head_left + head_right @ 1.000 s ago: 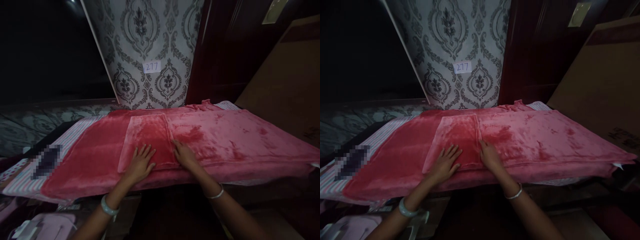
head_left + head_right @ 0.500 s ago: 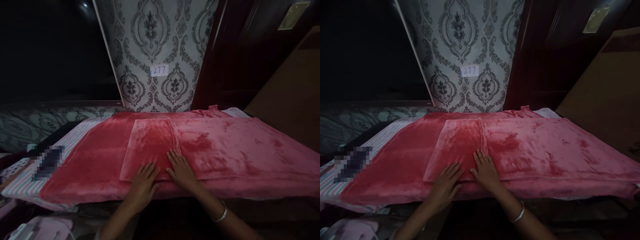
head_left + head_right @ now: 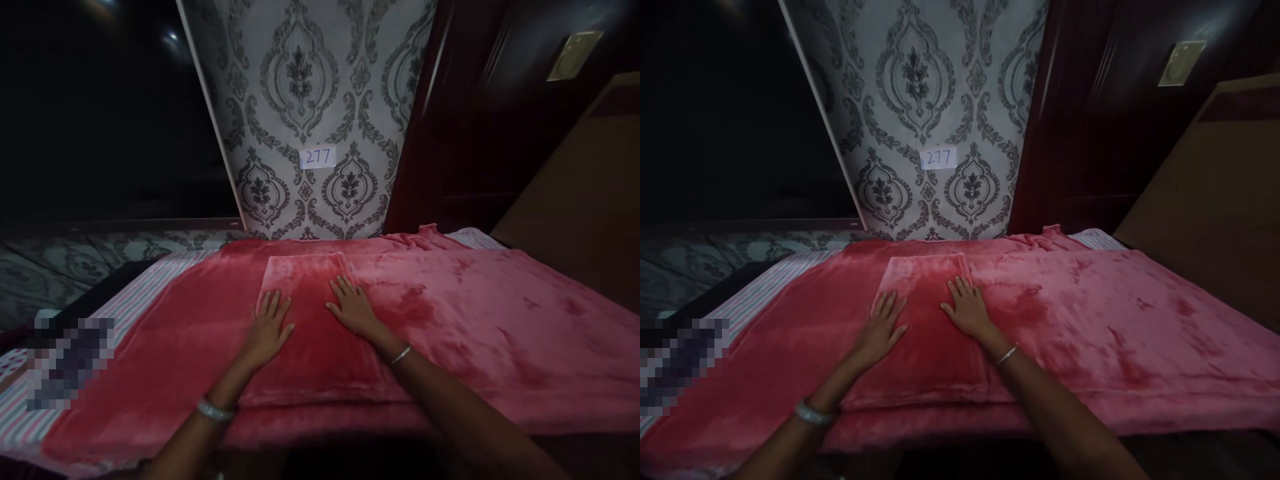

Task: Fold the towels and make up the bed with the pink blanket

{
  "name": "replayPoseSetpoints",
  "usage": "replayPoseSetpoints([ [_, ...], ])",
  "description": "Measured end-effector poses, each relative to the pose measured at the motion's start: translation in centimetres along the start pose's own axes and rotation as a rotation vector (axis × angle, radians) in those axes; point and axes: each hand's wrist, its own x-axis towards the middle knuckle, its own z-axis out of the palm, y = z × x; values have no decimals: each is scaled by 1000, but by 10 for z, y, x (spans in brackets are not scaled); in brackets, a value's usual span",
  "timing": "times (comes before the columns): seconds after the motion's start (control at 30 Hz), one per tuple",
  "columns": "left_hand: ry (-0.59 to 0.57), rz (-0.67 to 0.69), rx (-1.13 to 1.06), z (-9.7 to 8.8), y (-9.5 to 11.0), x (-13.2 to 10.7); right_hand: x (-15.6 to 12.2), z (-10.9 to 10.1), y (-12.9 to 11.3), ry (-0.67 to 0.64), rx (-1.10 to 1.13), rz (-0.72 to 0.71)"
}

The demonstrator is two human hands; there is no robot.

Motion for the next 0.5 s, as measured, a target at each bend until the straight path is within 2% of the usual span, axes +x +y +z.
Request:
replayPoseSetpoints([
  [0.1,34,29,-38,18,-5,-8,-2,16,10,-7,-16,9],
  [0.23,126,-15,-245,22,-10,-10,-1,21,12,-15,-20,4],
  [0.3,235,-138,-420,20,-14,-8,0,22,13,-10,-18,2],
  [0.37,319,-318,-654,14,-20,-7,0,24,13,1,-13,1],
  [0.43,316,-499,-950,6,-26,-7,1,26,14,9,-4,-2],
  [0.5,235,-642,-1243,-5,-29,-7,1,26,13,22,9,-2],
])
